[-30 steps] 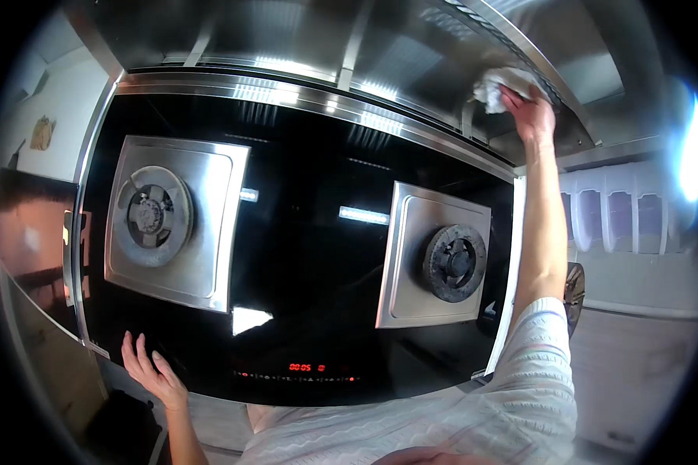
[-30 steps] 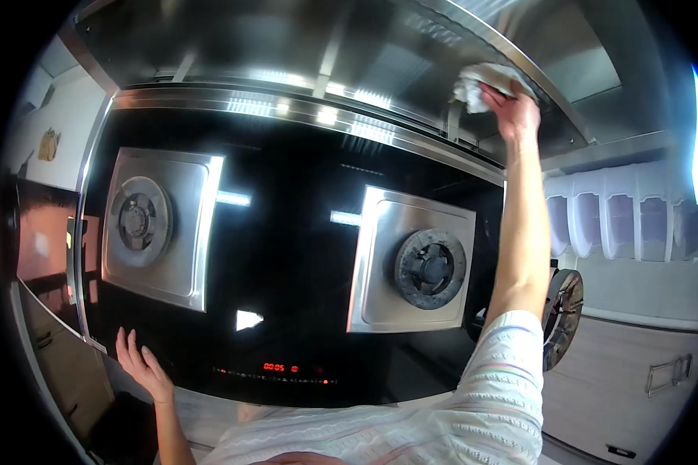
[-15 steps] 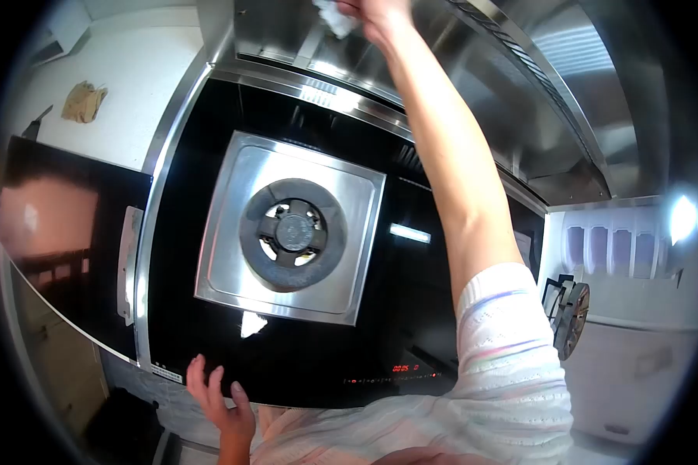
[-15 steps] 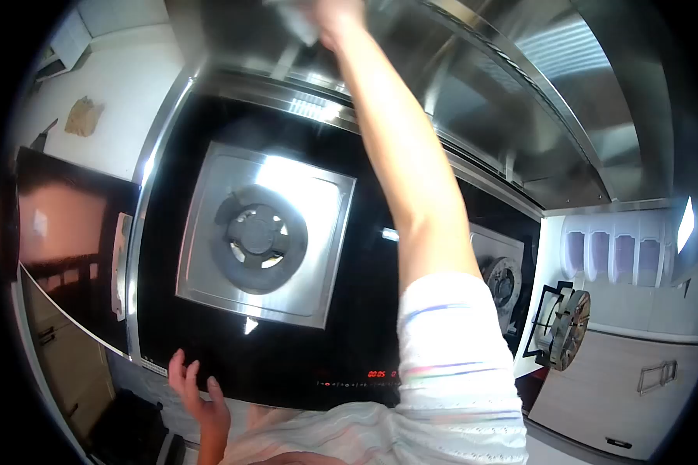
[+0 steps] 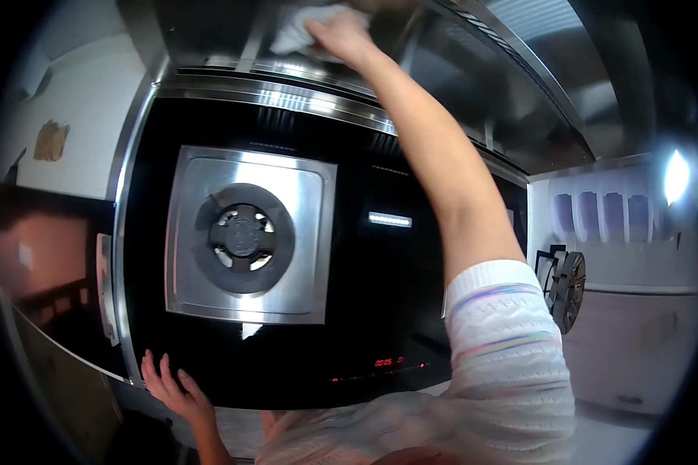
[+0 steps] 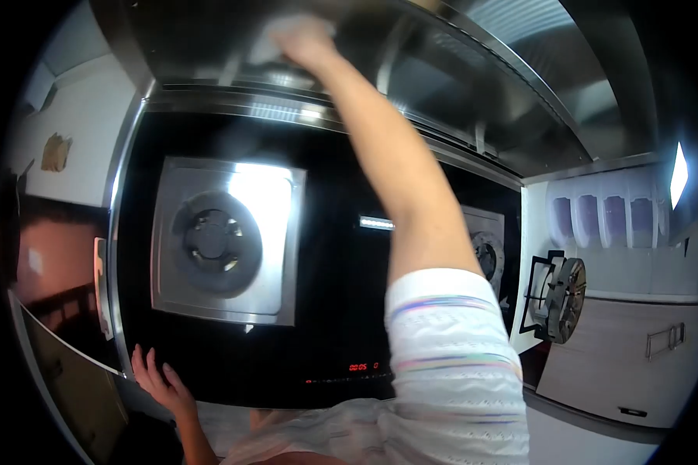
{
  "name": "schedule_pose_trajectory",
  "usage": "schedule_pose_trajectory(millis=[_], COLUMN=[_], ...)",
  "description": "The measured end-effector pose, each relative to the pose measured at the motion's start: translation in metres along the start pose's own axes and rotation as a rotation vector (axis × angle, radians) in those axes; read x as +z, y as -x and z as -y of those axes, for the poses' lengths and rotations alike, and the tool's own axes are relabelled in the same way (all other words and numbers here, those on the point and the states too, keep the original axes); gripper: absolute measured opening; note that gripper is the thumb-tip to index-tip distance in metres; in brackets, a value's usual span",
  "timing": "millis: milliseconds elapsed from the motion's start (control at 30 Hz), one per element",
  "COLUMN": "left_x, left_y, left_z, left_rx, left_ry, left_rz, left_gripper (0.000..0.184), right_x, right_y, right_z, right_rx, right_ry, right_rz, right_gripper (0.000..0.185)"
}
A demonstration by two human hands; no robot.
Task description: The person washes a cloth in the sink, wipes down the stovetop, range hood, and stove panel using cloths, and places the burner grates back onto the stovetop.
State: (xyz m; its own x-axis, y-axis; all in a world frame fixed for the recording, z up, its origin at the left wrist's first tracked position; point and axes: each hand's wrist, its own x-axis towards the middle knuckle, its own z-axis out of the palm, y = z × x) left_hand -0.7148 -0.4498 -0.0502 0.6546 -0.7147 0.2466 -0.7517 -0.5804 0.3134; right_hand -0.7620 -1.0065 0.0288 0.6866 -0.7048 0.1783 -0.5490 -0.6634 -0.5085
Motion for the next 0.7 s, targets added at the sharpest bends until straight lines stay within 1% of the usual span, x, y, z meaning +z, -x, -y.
schedule_pose_trajectory(millis=[33, 67, 100, 133, 167, 200, 233, 300, 333, 367, 400, 467, 533, 567, 600, 667, 700], left_x=[0.000, 0.001, 0.003, 0.004, 0.005, 0.005, 0.005, 0.006, 0.006, 0.006, 0.006, 0.008, 0.008, 0.009, 0.010, 0.008, 0.006], left_y=[0.000, 0.000, 0.001, 0.002, 0.002, 0.001, 0.001, 0.001, 0.001, 0.001, 0.001, 0.001, 0.000, 0.001, 0.002, 0.000, -0.001], left_z=[0.000, 0.000, 0.000, 0.000, 0.000, 0.000, -0.001, -0.002, -0.003, -0.004, -0.004, -0.006, -0.007, -0.006, -0.006, -0.005, -0.003], left_rx=[0.009, 0.010, 0.012, 0.013, 0.020, 0.019, 0.018, 0.012, 0.014, 0.015, 0.015, 0.012, 0.011, 0.001, 0.006, 0.021, 0.022], left_ry=[-0.015, -0.021, -0.029, -0.038, -0.086, -0.071, -0.055, -0.068, -0.077, -0.088, -0.099, -0.103, -0.092, -0.100, -0.101, -0.118, -0.121], left_rz=[-0.003, -0.008, -0.012, -0.015, -0.008, -0.012, -0.017, -0.008, -0.007, -0.005, -0.002, -0.004, -0.001, 0.003, 0.001, -0.002, -0.003], left_gripper=[0.031, 0.031, 0.031, 0.031, 0.032, 0.032, 0.033, 0.033, 0.033, 0.033, 0.033, 0.034, 0.035, 0.035, 0.035, 0.035, 0.035], right_x=[-0.002, -0.025, -0.045, -0.068, -0.078, -0.094, -0.109, -0.135, -0.138, -0.143, -0.150, -0.155, -0.158, -0.154, -0.146, -0.125, -0.115], right_y=[0.007, 0.033, 0.052, 0.075, 0.092, 0.111, 0.128, 0.160, 0.177, 0.189, 0.199, 0.197, 0.191, 0.192, 0.190, 0.171, 0.164], right_z=[-0.053, -0.076, -0.107, -0.124, -0.165, -0.191, -0.214, -0.250, -0.276, -0.304, -0.316, -0.310, -0.307, -0.311, -0.307, -0.281, -0.275], right_rx=[0.049, -0.027, 0.136, 0.247, 0.309, 0.330, 0.333, 0.469, 0.433, 0.444, 0.507, 0.541, 0.644, 0.514, 0.536, 0.532, 0.525], right_ry=[0.081, 0.203, 0.198, 0.199, 0.102, 0.142, 0.271, 0.417, 0.495, 0.580, 0.664, 0.615, 0.527, 0.581, 0.479, 0.443, 0.288], right_rz=[-0.025, -0.060, 0.029, 0.057, 0.005, -0.011, 0.003, 0.120, 0.089, 0.101, 0.179, 0.224, 0.305, 0.268, 0.216, 0.192, 0.144], right_gripper=[0.042, 0.045, 0.047, 0.049, 0.050, 0.051, 0.052, 0.051, 0.048, 0.045, 0.044, 0.043, 0.043, 0.043, 0.042, 0.041, 0.044])
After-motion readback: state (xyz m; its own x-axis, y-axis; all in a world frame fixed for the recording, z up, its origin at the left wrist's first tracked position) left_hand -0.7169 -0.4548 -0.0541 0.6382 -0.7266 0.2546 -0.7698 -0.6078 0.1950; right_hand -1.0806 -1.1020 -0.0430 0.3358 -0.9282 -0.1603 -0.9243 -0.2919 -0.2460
